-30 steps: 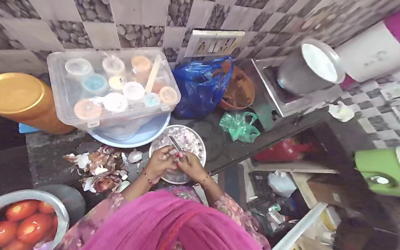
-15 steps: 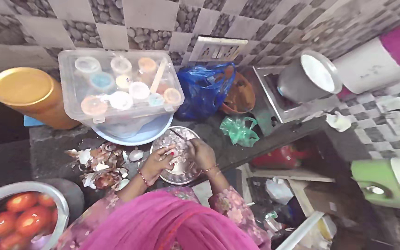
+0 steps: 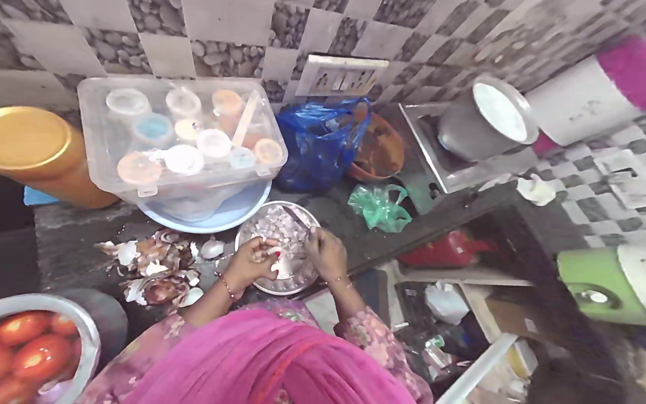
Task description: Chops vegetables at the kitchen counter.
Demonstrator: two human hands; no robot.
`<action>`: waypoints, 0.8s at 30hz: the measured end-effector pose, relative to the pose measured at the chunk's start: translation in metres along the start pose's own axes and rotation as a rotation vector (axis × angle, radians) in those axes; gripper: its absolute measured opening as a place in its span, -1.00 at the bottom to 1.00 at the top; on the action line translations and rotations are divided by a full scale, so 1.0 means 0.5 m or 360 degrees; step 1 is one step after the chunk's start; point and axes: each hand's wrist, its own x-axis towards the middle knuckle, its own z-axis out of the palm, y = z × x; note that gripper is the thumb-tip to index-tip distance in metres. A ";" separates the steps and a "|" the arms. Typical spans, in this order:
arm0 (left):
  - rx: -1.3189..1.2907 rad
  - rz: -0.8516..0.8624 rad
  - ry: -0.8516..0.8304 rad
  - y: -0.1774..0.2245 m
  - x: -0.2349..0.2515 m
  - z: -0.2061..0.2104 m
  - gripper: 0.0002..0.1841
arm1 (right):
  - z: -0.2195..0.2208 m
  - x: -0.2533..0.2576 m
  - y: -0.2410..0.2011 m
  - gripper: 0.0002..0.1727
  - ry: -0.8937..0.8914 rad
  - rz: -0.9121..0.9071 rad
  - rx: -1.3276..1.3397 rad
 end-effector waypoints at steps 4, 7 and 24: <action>-0.0051 -0.0003 0.0015 -0.013 -0.005 -0.009 -0.54 | 0.012 0.027 0.017 -0.57 -0.0078 0.0191 -0.0272; -0.0104 0.0012 0.0110 -0.017 -0.011 -0.024 -0.54 | 0.006 0.036 0.035 -0.59 -0.0141 0.0270 -0.0228; 0.0110 -0.0270 -0.0088 -0.058 -0.056 -0.017 -0.58 | 0.073 -0.128 -0.005 -0.61 -0.0378 -0.0423 0.0659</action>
